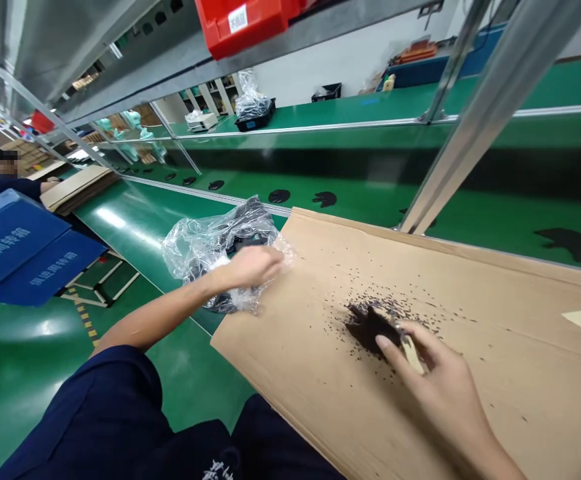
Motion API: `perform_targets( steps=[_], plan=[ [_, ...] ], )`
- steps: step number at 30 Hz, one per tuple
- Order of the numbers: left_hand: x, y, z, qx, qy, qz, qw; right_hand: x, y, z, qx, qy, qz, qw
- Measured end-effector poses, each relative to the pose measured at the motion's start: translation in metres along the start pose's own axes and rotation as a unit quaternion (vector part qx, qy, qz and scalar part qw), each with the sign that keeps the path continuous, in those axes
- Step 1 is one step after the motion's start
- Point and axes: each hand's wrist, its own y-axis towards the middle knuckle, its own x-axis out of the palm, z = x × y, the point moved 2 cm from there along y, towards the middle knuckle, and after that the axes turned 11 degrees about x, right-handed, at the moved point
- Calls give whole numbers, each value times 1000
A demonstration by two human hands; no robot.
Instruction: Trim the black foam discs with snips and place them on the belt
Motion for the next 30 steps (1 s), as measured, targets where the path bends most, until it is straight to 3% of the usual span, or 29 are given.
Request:
perform_targets(
  steps=[4, 8, 9, 11, 13, 15, 18, 21, 25, 30],
  plan=[
    [3, 1, -49, -103, 84, 19, 991, -13, 3, 8, 156, 109, -8, 982],
    [-2, -8, -51, -110, 126, 60, 984, -19, 1, 6, 209, 207, -35, 955],
    [-6, -12, -44, -91, 134, 101, 982, -19, 0, 5, 223, 229, -40, 947],
    [-12, -19, -19, 0, 136, 236, 962, -17, -3, 6, 254, 274, -48, 926],
    [-12, -25, 15, 134, 102, 373, 912, -12, -7, 8, 280, 319, -58, 904],
    [-6, -24, 51, 245, 29, 425, 871, -6, -10, 9, 296, 356, -71, 883],
    [9, -12, 97, 325, -115, 407, 846, 1, -15, 11, 321, 391, -83, 859],
    [23, 3, 125, 336, -265, 373, 823, 1, -18, 14, 324, 404, -80, 851],
    [40, 15, 137, 281, -361, 340, 822, -2, -20, 15, 296, 404, -86, 861],
    [59, 15, 136, 197, -465, 259, 824, -3, -22, 16, 245, 336, -90, 905]
  ],
)
